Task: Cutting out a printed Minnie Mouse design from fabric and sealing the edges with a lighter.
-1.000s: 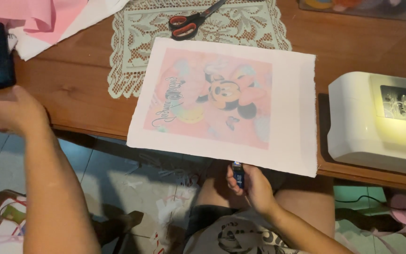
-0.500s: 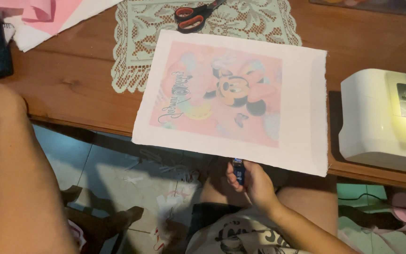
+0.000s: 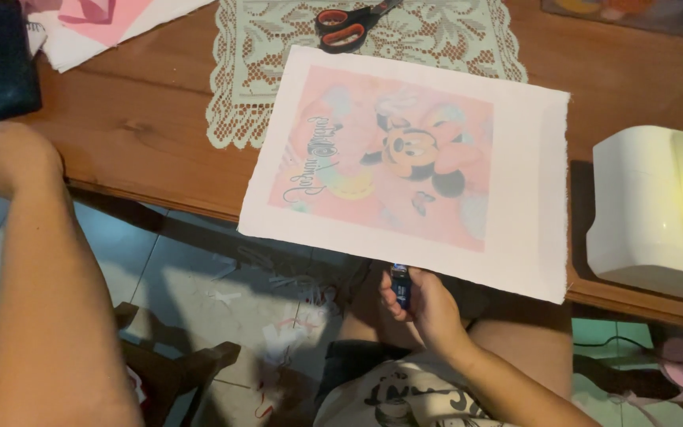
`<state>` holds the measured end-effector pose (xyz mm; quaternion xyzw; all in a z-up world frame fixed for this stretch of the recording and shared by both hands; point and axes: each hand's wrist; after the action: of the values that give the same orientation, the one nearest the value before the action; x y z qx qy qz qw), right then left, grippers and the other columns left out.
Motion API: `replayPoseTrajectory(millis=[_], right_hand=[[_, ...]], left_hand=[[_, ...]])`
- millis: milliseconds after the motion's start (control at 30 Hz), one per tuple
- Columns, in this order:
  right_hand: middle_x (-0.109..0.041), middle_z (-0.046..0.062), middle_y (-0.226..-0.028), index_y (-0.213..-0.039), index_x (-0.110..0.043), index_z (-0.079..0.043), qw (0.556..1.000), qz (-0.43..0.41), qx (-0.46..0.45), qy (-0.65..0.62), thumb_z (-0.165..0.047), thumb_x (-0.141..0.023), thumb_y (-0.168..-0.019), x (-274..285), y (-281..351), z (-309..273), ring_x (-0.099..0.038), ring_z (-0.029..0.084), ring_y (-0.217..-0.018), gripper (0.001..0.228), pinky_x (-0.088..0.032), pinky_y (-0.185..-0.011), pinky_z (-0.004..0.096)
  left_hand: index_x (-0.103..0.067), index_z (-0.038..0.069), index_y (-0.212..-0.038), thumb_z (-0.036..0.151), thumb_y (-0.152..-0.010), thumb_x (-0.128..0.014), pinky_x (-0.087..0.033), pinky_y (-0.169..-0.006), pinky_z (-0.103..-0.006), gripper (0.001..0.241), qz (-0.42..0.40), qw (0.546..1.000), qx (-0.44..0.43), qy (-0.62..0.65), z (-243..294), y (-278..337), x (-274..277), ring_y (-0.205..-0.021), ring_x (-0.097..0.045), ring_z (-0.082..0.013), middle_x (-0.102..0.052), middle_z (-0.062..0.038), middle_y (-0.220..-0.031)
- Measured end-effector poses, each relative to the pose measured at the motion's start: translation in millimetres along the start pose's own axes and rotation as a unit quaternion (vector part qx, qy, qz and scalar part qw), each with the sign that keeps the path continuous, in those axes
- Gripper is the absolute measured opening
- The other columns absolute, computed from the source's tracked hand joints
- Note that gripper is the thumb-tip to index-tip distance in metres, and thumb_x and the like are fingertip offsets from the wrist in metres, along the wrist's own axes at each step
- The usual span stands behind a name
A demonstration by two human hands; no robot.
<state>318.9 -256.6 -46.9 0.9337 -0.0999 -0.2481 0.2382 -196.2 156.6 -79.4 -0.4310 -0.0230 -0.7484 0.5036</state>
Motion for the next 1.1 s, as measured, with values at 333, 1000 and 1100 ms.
replayPoseTrajectory(millis=[333,1000,1100], right_hand=[[-0.055,0.009,-0.072,-0.093,-0.062,-0.001,1.000,-0.005,-0.003,0.012,-0.034,-0.037,-0.100,-9.9,-1.3,-2.6,-0.045,0.017,-0.061,0.042,-0.032,-0.055,0.029],[-0.056,0.009,-0.075,-0.097,-0.062,-0.001,0.999,-0.035,-0.009,-0.003,-0.034,-0.036,-0.101,-19.1,-14.8,6.7,-0.048,0.017,-0.064,0.042,-0.034,-0.057,0.029],[-0.057,0.009,-0.076,-0.099,-0.062,-0.001,0.998,-0.067,0.006,0.004,-0.035,-0.036,-0.102,-19.6,-16.9,8.1,-0.048,0.016,-0.065,0.043,-0.035,-0.057,0.028]], left_hand=[[-0.050,0.018,-0.119,0.025,-0.097,-0.057,-0.061,-0.072,-0.0565,0.024,0.049,0.998,0.024,-0.022,-0.1,4.0,-14.1,-0.095,-0.076,-0.0437,-0.054,-0.017,-0.130],[-0.019,0.020,-0.158,0.027,-0.113,-0.067,-0.069,-0.090,-0.0481,0.066,0.038,0.999,0.019,-0.014,-0.1,15.6,-12.9,-0.124,-0.078,-0.0380,-0.020,-0.015,-0.164],[-0.013,0.020,-0.162,0.023,-0.117,-0.049,-0.059,-0.092,-0.0584,0.058,-0.011,0.999,0.032,0.003,6.5,21.8,-3.3,-0.118,-0.076,-0.0411,-0.015,-0.012,-0.169]])
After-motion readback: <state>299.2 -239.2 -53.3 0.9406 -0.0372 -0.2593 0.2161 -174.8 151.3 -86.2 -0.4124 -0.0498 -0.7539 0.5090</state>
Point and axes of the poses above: each hand's wrist, its own y-axis away from the middle knuckle, its own x-axis out of the back of the hand, z = x × y
